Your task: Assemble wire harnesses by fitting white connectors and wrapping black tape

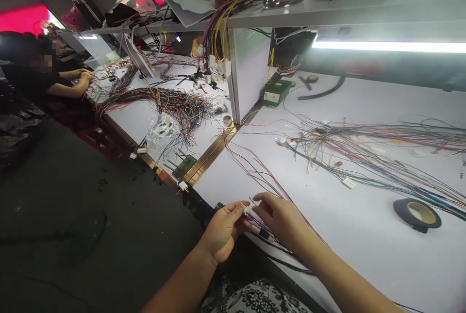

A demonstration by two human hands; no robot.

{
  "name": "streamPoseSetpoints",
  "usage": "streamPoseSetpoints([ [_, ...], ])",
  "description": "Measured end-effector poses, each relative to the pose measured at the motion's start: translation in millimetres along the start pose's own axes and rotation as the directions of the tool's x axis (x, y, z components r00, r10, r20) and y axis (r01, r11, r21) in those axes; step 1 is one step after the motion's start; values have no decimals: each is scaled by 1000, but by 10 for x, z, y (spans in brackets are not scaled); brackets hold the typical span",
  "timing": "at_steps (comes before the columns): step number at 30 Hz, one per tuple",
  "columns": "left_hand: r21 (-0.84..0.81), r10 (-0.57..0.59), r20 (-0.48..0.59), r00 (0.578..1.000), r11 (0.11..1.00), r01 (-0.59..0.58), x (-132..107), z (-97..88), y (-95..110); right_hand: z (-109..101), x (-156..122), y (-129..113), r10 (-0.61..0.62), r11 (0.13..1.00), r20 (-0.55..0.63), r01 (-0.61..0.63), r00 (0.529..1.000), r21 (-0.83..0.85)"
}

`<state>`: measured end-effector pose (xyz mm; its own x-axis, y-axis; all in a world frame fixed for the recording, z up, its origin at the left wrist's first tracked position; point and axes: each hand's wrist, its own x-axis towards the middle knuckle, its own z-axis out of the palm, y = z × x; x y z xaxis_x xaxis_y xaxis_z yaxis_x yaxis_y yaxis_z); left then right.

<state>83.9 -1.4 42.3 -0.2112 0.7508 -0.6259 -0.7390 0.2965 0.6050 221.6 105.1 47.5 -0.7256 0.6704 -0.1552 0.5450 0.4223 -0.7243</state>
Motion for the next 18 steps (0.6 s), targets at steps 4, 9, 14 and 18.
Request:
streamPoseSetpoints([
  [4, -31, -6, 14, 1000, 1000, 6, 11, 51, -36, -47, -170, -13, -37, 999, -11, 37, 999, 2],
  [9, -45, 6, -15, 1000, 999, -7, -26, 97, -54, -44, -199, -18, -67, 995, 24, 69, 997, -70],
  [14, 3, 60, -8, 998, 998, -60, -57, 110, -97, -48, -192, -68, -40, 988, 71, 50, 997, -145],
  [18, 344, 269, 9, 963, 903, -255, -108, 95, -116, -68, -196, -119, 4, 986, 91, 11, 996, -164],
])
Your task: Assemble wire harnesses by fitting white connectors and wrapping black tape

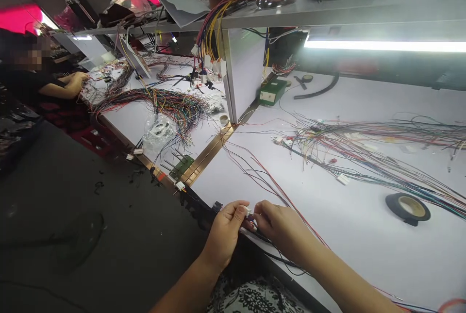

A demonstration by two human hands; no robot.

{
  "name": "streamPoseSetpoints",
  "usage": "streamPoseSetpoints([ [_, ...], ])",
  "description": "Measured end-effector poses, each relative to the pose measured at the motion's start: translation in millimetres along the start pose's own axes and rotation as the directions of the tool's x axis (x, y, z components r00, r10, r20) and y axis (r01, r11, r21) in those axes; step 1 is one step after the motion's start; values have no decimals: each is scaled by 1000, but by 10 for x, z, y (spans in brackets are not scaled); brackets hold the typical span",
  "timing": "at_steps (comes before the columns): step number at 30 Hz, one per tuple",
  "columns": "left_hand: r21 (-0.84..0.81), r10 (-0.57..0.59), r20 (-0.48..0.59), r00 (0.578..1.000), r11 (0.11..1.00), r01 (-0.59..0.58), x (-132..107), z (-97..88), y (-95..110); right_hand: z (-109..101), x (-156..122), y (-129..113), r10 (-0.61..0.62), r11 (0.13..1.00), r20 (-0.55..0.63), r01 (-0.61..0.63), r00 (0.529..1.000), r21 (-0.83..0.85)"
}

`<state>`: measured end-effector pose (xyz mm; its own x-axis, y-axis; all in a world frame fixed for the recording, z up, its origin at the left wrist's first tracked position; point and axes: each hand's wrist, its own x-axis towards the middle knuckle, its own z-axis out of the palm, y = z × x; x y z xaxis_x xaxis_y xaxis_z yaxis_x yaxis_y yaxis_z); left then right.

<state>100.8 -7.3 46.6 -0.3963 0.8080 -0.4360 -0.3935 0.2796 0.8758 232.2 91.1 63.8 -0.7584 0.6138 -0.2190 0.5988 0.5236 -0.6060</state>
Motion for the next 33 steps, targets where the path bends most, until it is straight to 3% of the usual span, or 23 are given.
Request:
streamPoseSetpoints([
  [3, 315, 183, 5, 983, 933, -175, -32, -14, 16, 40, -5, -14, 1, 997, -40, -4, 999, -81],
  [5, 371, 207, 23, 978, 907, -200, -34, -16, 22, 99, -12, -8, -53, 985, -93, 37, 994, -166],
  [10, 347, 114, 33, 993, 930, -118, -4, -20, -30, 271, -37, 35, -142, 969, -210, 92, 967, -228],
  [16, 366, 180, -122, 976, 922, -125, 6, -15, -155, 471, -4, 75, -164, 985, -297, 138, 941, -107],
  [21, 303, 138, -161, 977, 949, -84, 13, -16, -170, 540, 23, 99, -116, 989, -233, 89, 966, -120],
  [25, 300, 116, -213, 970, 953, -48, 59, -58, -186, 483, -28, 87, -80, 996, -278, 85, 957, 7],
  [28, 294, 121, -261, 958, 955, -41, 94, -52, -217, 450, -40, 63, -17, 1000, -271, 21, 962, 12],
  [33, 271, 116, -229, 967, 961, -51, 89, 42, -177, 428, -9, 34, 118, 991, -216, -102, 969, 85],
])
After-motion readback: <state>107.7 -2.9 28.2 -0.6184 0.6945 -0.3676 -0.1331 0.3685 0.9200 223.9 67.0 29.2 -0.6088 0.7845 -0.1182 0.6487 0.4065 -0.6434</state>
